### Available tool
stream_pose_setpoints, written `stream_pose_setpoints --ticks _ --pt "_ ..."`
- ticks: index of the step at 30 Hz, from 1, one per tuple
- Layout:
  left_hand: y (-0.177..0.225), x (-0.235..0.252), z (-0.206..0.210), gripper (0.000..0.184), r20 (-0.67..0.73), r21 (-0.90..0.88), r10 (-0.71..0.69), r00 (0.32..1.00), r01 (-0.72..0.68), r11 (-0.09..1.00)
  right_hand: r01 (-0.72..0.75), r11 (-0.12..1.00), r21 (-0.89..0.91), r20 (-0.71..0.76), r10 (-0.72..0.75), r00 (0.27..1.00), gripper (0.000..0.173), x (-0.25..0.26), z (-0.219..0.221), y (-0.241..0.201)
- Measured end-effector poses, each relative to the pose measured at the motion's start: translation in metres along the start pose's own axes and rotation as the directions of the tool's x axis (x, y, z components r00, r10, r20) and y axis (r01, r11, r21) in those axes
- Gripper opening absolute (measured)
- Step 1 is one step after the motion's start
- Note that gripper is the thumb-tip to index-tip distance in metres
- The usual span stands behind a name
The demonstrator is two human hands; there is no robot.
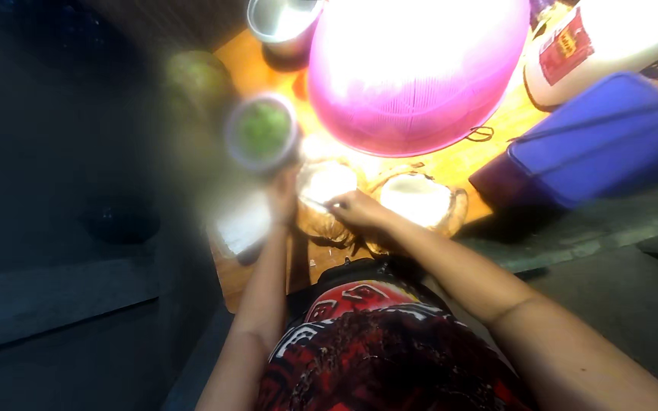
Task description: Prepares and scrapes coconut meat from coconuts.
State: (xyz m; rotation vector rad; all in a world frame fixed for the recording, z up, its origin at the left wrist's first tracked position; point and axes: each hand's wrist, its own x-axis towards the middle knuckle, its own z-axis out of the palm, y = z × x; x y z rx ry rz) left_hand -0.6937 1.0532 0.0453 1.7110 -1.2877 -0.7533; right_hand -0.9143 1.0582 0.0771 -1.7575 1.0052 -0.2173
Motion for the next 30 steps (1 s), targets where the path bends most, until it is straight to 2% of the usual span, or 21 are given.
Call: stream_pose_setpoints --ticks 1,3,7,9,13,15,18,23,25,28,30 --pt "-0.001 0.001 0.001 0.039 0.0 0.005 -0.007 1.0 0.007 1.0 0.0 1.0 -0.028 0.023 0.001 1.0 0.03 -0.003 -0.005 0.005" --pt "-0.002 0.002 0.003 0.038 -0.005 0.009 -0.014 1.0 0.014 1.0 0.016 1.0 -0.026 -0.025 -0.016 1.0 0.028 -0.002 -0.01 0.015" --pt "0.0 0.001 0.003 0.039 -0.001 0.01 -0.001 1.0 0.001 1.0 0.046 0.994 0.098 -0.167 -0.03 0.986 0.027 0.013 -0.003 0.003" --pt "0.0 0.0 0.002 0.037 -0.011 0.002 0.011 1.0 -0.011 1.0 0.053 0.994 0.095 -0.131 -0.04 0.991 0.028 0.012 0.004 0.002" --pt "0.001 -0.002 0.002 0.037 -0.006 -0.015 0.026 1.0 -0.026 1.0 0.023 1.0 -0.003 0.02 -0.023 1.0 0.029 -0.004 -0.012 0.005" --pt "0.001 -0.001 0.002 0.038 -0.001 -0.023 0.004 1.0 -0.004 1.0 0.015 1.0 -0.016 -0.006 -0.015 1.0 0.028 0.0 -0.02 0.004" --pt "-0.002 0.0 0.003 0.037 -0.009 -0.017 -0.001 1.0 0.001 1.0 0.041 0.997 0.069 -0.146 -0.031 0.989 0.027 0.014 -0.009 0.003" --pt "0.0 -0.001 0.001 0.037 -0.016 -0.01 0.013 1.0 -0.013 1.0 0.048 0.999 -0.01 -0.012 -0.048 0.999 0.029 0.0 -0.006 0.006" --pt "0.002 -0.001 0.002 0.036 -0.01 -0.021 0.017 1.0 -0.017 1.0 0.043 0.999 0.001 -0.042 -0.043 0.998 0.029 0.001 -0.011 0.009" --pt "0.003 0.0 0.002 0.037 -0.01 0.0 0.013 1.0 -0.013 1.0 0.058 0.996 0.073 -0.177 -0.044 0.983 0.028 0.014 -0.001 0.004" --pt "0.001 -0.001 0.0 0.037 -0.006 0.015 0.007 1.0 -0.007 1.0 0.075 0.995 0.068 -0.181 -0.061 0.982 0.028 0.014 0.011 0.005"
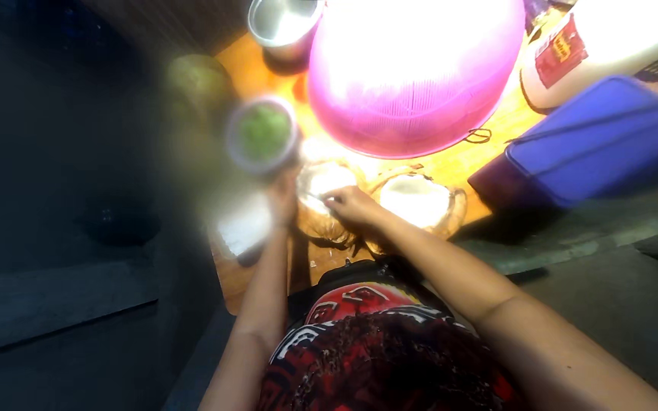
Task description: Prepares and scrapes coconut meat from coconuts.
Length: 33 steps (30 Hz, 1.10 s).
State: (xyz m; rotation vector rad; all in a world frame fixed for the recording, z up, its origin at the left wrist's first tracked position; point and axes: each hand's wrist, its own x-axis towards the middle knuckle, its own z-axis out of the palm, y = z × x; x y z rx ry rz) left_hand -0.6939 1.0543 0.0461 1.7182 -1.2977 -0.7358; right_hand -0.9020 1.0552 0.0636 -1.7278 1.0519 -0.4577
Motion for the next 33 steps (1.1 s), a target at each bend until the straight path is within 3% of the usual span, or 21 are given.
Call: stream_pose_setpoints --ticks 3,9,15,19,21,25,30,33 --pt "0.003 -0.002 0.0 0.039 -0.001 0.022 -0.008 1.0 0.008 1.0 -0.045 0.998 -0.051 0.155 0.052 0.987 0.03 -0.016 -0.015 -0.007" --pt "-0.002 0.0 0.002 0.039 -0.009 -0.012 -0.007 1.0 0.007 1.0 -0.04 0.999 0.031 0.014 0.04 0.999 0.028 0.0 -0.005 -0.005" --pt "0.0 -0.003 0.001 0.038 -0.014 -0.019 -0.015 1.0 0.014 1.0 -0.058 0.995 -0.08 0.174 0.071 0.982 0.029 -0.008 -0.023 -0.007" --pt "-0.001 -0.002 0.002 0.037 -0.015 -0.039 0.006 1.0 -0.006 0.999 -0.145 0.986 0.084 0.015 0.145 0.989 0.028 0.002 -0.01 -0.012" --pt "-0.001 -0.002 0.002 0.037 -0.023 -0.039 0.008 1.0 -0.009 0.999 -0.124 0.988 0.095 0.033 0.121 0.992 0.029 -0.001 0.0 -0.014" --pt "-0.002 -0.003 0.0 0.037 -0.002 -0.032 -0.023 1.0 0.023 0.999 -0.052 0.997 -0.049 0.127 0.058 0.99 0.029 -0.006 -0.008 0.004" --pt "0.001 0.002 0.002 0.038 -0.006 -0.013 -0.036 0.999 0.036 0.999 -0.207 0.942 0.262 0.026 0.208 0.978 0.027 0.003 -0.003 -0.007" --pt "0.0 -0.001 0.001 0.036 -0.017 -0.019 -0.027 1.0 0.026 0.999 -0.147 0.968 0.202 0.073 0.135 0.988 0.028 -0.002 0.003 -0.007"
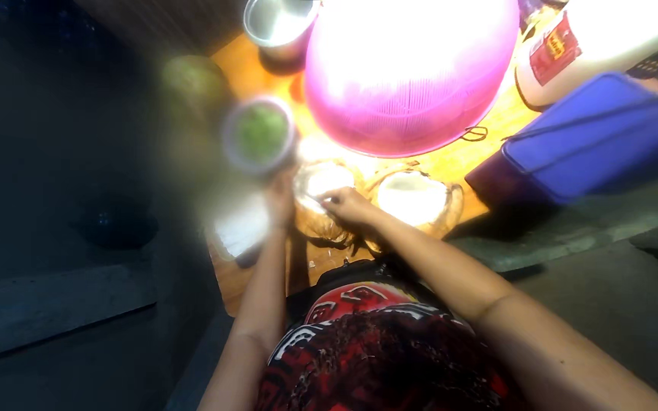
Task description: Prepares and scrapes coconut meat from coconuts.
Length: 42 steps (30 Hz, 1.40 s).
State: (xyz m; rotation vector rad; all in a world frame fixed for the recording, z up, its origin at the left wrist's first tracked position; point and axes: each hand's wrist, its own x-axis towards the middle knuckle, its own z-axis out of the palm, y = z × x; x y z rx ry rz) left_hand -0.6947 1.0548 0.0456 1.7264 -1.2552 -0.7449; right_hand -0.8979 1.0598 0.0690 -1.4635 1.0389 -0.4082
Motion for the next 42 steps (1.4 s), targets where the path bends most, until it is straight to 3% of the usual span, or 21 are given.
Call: stream_pose_setpoints --ticks 2,4,7,9,15,18,20,24,26,30,34,37,42 --pt "-0.002 0.0 0.0 0.036 -0.006 -0.01 0.007 1.0 -0.007 1.0 0.063 0.987 -0.15 0.08 -0.052 0.995 0.028 -0.004 -0.013 0.004" --pt "-0.002 0.001 0.0 0.037 -0.003 -0.011 0.005 1.0 -0.005 1.0 0.018 0.978 -0.209 0.103 0.004 0.995 0.028 -0.005 -0.025 -0.003" --pt "0.0 0.002 0.003 0.037 0.002 -0.021 -0.011 1.0 0.011 1.0 -0.118 0.993 -0.01 -0.035 0.118 0.992 0.028 0.002 -0.018 -0.01" --pt "0.0 0.003 0.002 0.036 -0.007 -0.011 -0.004 1.0 0.004 1.0 -0.144 0.985 0.1 -0.035 0.148 0.988 0.029 0.003 -0.004 -0.017" --pt "0.002 -0.001 0.001 0.036 -0.009 -0.006 -0.023 1.0 0.023 1.0 -0.013 0.992 -0.124 0.062 0.021 0.998 0.026 -0.001 -0.013 0.011" --pt "0.006 0.001 0.004 0.035 -0.004 -0.02 -0.037 0.999 0.037 0.999 -0.085 0.995 0.046 -0.05 0.087 0.995 0.026 0.004 -0.01 0.006" --pt "0.006 0.001 0.003 0.035 -0.014 -0.033 -0.029 0.999 0.029 0.999 -0.11 0.988 0.104 -0.025 0.113 0.993 0.029 0.002 -0.003 -0.01" --pt "0.004 -0.004 0.001 0.036 -0.013 -0.024 -0.025 1.0 0.025 0.999 0.036 0.984 -0.172 0.115 -0.016 0.993 0.028 -0.001 -0.017 -0.002" --pt "0.004 -0.003 0.0 0.037 -0.013 -0.017 -0.016 1.0 0.015 1.0 0.04 0.949 -0.312 0.187 0.02 0.982 0.029 -0.004 -0.034 -0.014" --pt "0.008 -0.002 0.003 0.036 -0.015 -0.015 -0.015 1.0 0.015 1.0 0.047 0.971 -0.235 0.047 -0.037 0.998 0.028 0.004 -0.033 -0.021" --pt "0.003 -0.005 -0.001 0.034 -0.013 -0.049 0.004 1.0 -0.004 0.999 0.144 0.954 -0.261 0.142 -0.11 0.984 0.026 0.008 -0.023 0.0" --pt "0.003 -0.006 -0.001 0.032 -0.005 -0.062 0.029 1.0 -0.029 0.998 0.143 0.927 -0.346 0.216 -0.07 0.974 0.026 0.001 -0.041 -0.002" --pt "0.003 -0.003 0.001 0.033 -0.023 -0.051 0.018 1.0 -0.019 0.999 0.107 0.955 -0.277 0.079 -0.088 0.993 0.027 0.006 -0.021 -0.017"
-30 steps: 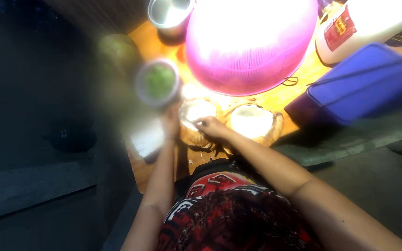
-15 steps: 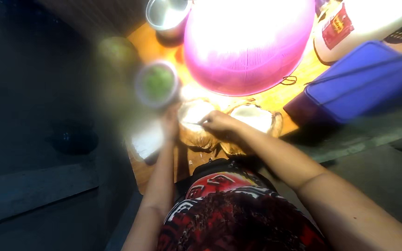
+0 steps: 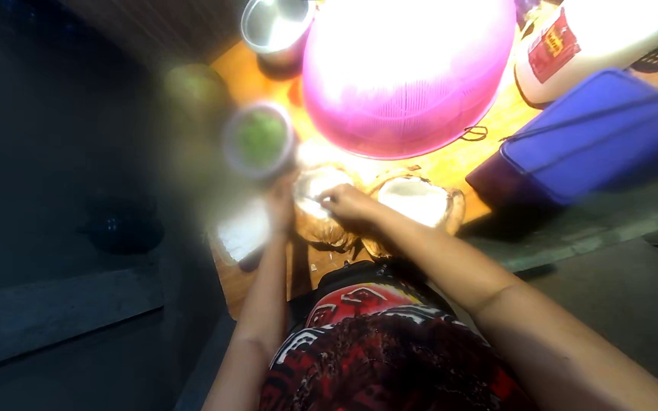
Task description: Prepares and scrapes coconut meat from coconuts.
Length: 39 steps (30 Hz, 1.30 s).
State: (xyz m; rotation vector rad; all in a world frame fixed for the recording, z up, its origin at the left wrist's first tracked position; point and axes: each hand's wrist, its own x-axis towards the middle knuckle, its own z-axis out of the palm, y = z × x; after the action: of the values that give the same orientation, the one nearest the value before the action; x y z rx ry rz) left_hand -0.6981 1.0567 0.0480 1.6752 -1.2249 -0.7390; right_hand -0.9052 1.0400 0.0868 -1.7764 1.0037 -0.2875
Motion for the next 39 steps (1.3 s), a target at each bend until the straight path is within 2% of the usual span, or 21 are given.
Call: stream_pose_setpoints --ticks 3,6,8,11,13,16,18,20,22,24,28,32,37,39 --pt "-0.003 -0.002 -0.001 0.032 0.0 -0.019 0.012 1.0 -0.012 1.0 -0.013 0.999 -0.033 0.089 0.016 0.996 0.03 -0.009 0.007 0.0" --pt "-0.002 -0.003 -0.001 0.032 -0.005 -0.001 -0.008 1.0 0.008 1.0 -0.005 0.995 -0.096 0.141 0.019 0.99 0.028 -0.012 -0.007 0.008" --pt "-0.002 -0.001 0.001 0.034 -0.003 0.015 -0.012 1.0 0.012 1.0 -0.002 0.996 -0.084 0.098 0.01 0.995 0.028 -0.007 -0.017 0.006" --pt "-0.004 0.0 0.001 0.033 -0.006 0.007 0.005 1.0 -0.004 1.0 0.012 1.0 -0.021 -0.003 -0.012 1.0 0.027 -0.001 -0.003 0.005" --pt "-0.003 -0.001 -0.001 0.034 0.003 0.017 0.003 1.0 -0.003 1.0 0.017 0.999 -0.029 0.061 -0.015 0.998 0.028 -0.005 0.004 0.01" --pt "0.0 -0.003 -0.001 0.035 0.004 0.022 -0.011 1.0 0.011 1.0 0.027 0.992 -0.123 0.182 -0.004 0.983 0.028 -0.014 -0.014 0.022" --pt "0.0 -0.002 0.0 0.034 0.008 0.026 -0.003 1.0 0.002 1.0 0.021 0.991 -0.129 0.134 -0.004 0.991 0.027 -0.012 -0.023 0.021" --pt "0.001 -0.001 0.001 0.034 0.014 0.031 -0.006 1.0 0.006 1.0 -0.008 0.999 -0.033 -0.013 0.008 1.0 0.027 -0.007 -0.018 0.013" --pt "0.0 0.002 0.001 0.034 0.009 0.019 -0.004 1.0 0.004 1.0 -0.055 0.995 0.081 -0.073 0.061 0.995 0.027 -0.003 -0.003 0.001" --pt "0.002 0.001 0.0 0.033 0.007 0.013 -0.006 1.0 0.006 1.0 -0.097 0.983 0.156 -0.033 0.103 0.994 0.03 -0.01 0.01 -0.008" --pt "-0.006 0.002 0.001 0.034 0.004 -0.001 0.011 1.0 -0.011 1.0 -0.068 0.994 0.081 0.038 0.066 0.997 0.03 -0.018 0.008 0.011" --pt "-0.005 0.004 0.001 0.034 0.023 -0.019 -0.004 1.0 0.004 1.0 -0.055 0.991 0.119 -0.086 0.066 0.994 0.028 -0.01 0.011 0.009" --pt "-0.004 0.001 -0.002 0.034 0.041 -0.024 0.016 0.999 -0.015 1.0 -0.079 0.996 0.03 0.068 0.076 0.995 0.03 -0.024 0.003 0.006" --pt "-0.006 0.002 -0.001 0.035 0.048 -0.044 0.006 0.999 -0.004 0.999 -0.066 0.997 0.029 0.06 0.064 0.996 0.029 -0.023 -0.003 0.013"
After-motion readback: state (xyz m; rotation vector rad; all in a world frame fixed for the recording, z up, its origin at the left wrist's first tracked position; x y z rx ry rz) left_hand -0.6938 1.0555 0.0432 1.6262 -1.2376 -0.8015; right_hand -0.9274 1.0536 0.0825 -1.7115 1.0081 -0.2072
